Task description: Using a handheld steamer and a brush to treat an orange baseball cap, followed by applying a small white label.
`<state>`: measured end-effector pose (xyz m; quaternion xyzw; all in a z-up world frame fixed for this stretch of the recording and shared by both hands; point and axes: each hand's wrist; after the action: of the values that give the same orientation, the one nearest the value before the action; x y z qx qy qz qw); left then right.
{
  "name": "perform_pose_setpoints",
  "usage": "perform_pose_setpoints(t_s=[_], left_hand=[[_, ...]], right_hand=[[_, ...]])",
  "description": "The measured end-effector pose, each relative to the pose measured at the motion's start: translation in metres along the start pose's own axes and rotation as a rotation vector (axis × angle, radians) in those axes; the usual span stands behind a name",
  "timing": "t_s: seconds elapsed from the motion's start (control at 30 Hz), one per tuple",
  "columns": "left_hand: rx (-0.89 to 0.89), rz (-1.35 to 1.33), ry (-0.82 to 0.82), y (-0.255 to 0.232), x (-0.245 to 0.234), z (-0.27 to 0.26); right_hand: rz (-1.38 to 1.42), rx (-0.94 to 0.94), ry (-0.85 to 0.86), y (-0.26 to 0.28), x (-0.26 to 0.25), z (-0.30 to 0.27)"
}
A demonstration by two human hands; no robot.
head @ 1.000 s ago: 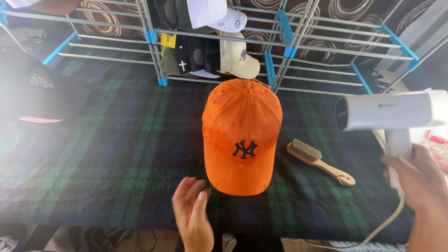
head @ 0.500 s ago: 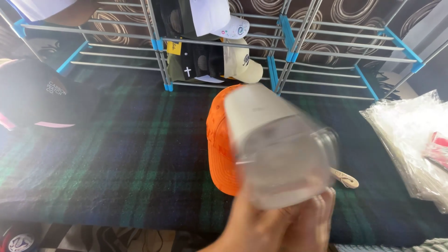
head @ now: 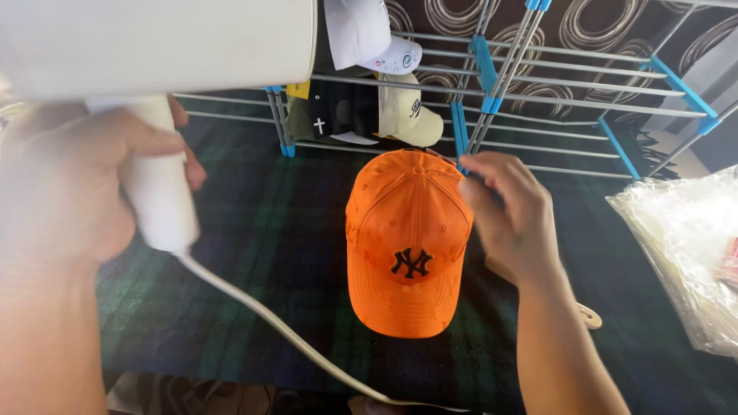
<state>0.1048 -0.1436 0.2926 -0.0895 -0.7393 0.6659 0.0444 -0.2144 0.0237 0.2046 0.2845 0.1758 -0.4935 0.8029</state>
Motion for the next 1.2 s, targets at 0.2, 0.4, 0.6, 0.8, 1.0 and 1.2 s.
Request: perform_pose_setpoints(t_s=[0.2, 0.4, 0.6, 0.8, 1.0, 1.2], left_hand=[[0.041, 0.652, 0.056, -0.055, 0.055, 0.007], [0.168, 1.141, 0.347, -0.067, 0.129, 0.032], [0.100, 1.293, 0.435, -0.093, 0.163, 0.025], [0.113, 1.491, 0.384, -0.105, 0.179, 0.019], [0.150, 1.468, 0.351, -0.096, 0.184, 0.041], [0.076, 1.504, 0.384, -0.097, 0.182, 0.035]], right_hand=[[0.478, 0.676, 0.148, -0.069, 0.038, 0.024], [0.829, 0.900, -0.052, -0.089, 0.052, 0.027], [0.792, 1.154, -0.190, -0.058, 0.047, 0.037], [0.705, 1.203, -0.223, -0.063, 0.051, 0.031], [0.717, 1.174, -0.220, -0.046, 0.051, 0.038], [0.707, 1.110, -0.260, -0.054, 0.058, 0.034]])
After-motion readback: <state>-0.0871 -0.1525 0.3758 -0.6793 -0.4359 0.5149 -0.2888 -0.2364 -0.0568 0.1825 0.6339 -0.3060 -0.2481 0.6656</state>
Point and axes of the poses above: each hand's wrist, its own z-axis towards the middle knuckle, its own x-axis out of the palm, y = z × x, and after that the axes turned 15 degrees about -x, right-handed
